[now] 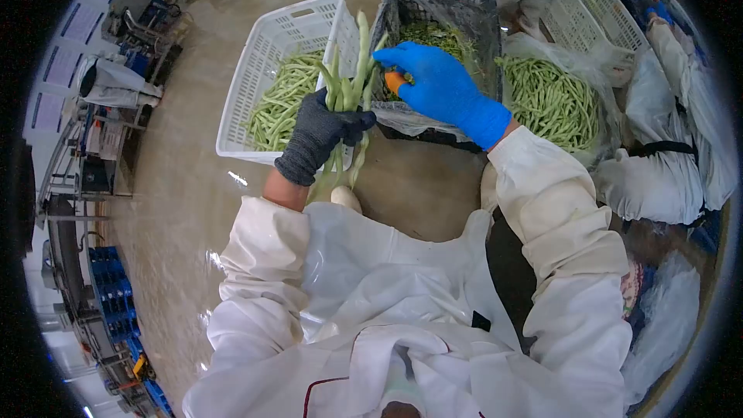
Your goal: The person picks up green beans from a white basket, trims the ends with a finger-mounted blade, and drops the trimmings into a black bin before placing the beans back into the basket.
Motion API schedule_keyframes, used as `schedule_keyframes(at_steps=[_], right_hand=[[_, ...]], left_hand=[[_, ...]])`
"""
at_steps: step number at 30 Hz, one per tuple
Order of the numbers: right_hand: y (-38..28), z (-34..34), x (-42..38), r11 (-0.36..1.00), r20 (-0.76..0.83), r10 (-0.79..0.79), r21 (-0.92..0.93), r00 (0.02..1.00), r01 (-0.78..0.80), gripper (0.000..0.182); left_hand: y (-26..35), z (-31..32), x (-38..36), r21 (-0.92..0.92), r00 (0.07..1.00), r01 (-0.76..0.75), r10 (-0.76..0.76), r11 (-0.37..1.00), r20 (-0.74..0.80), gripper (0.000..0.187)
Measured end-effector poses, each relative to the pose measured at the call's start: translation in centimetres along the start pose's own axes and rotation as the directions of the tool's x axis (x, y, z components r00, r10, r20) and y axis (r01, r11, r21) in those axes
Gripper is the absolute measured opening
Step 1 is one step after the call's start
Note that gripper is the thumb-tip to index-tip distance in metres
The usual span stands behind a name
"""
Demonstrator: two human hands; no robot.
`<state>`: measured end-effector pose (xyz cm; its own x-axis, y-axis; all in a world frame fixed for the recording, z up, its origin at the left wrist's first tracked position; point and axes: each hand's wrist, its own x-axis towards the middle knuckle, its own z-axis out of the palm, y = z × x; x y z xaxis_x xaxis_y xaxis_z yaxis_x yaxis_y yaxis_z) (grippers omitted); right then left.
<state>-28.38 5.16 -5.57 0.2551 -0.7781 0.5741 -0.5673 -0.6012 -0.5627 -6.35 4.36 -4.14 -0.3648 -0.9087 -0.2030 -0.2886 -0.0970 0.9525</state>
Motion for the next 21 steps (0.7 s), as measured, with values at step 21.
schedule_keyframes(at_steps=[21], right_hand=[[0.9, 2.0, -0.7, 0.744, 0.407, 0.376, 0.402, 0.832, -0.533, 0.026]], left_hand=[[1.5, -1.5, 0.3, -0.378, 0.899, -0.422, 0.326, 0.824, -0.294, 0.053]])
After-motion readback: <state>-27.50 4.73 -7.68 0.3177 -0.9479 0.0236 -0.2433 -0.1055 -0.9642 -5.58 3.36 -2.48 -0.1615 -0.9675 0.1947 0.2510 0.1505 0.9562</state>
